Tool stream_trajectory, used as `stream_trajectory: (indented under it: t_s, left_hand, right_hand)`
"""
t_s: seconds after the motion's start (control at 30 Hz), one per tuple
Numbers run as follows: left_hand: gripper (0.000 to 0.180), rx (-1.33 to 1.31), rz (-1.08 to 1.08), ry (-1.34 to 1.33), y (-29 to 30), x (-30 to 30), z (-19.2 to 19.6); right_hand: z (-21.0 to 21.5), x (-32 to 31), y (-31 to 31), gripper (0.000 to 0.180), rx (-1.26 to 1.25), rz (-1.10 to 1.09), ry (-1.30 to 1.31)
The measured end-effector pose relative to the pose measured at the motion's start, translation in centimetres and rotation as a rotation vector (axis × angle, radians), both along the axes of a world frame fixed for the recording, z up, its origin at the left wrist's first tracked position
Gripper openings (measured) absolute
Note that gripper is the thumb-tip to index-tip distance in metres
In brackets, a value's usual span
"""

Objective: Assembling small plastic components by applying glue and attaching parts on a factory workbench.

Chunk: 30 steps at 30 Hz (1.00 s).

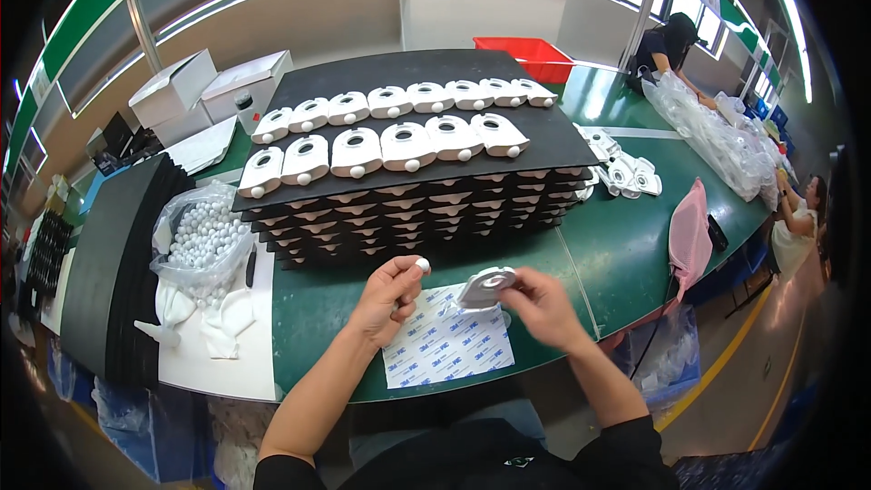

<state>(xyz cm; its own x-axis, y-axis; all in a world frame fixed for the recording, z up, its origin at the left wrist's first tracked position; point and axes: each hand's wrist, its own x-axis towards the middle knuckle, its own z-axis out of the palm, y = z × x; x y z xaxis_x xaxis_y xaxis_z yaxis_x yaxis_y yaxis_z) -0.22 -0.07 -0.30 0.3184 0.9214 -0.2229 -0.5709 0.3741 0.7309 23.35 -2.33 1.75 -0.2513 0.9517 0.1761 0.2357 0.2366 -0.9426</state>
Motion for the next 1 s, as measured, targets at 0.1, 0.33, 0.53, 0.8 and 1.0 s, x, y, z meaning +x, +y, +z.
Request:
stream_trajectory:
  t_s: [0.1, 0.33, 0.53, 0.8, 1.0]
  left_hand:
    - [0.019, 0.015, 0.011, 0.006, -0.2, 0.0, 0.0]
    - [0.024, 0.002, 0.036, -0.007, -0.3, 0.2, 0.4]
    - [0.023, -0.018, 0.016, -0.010, -0.2, 0.2, 0.5]
    - [0.022, 0.000, 0.018, 0.013, -0.4, 0.4, 0.4]
    - [0.030, 0.037, -0.024, 0.029, -0.7, 0.5, 0.8]
  right_hand:
    - [-2.8, -2.1, -0.3, 0.015, -0.167, 0.060, 0.203]
    - [-4.3, -3.4, -0.2, 0.014, -0.026, 0.010, 0.053]
    - [-4.4, -3.2, -0.3, 0.012, 0.052, -0.034, -0.072]
    - [-3.3, -4.2, -0.7, 0.014, 0.352, 0.013, -0.211]
    - [-4.2, -3.0, -0.2, 0.012, -0.102, 0.059, 0.288]
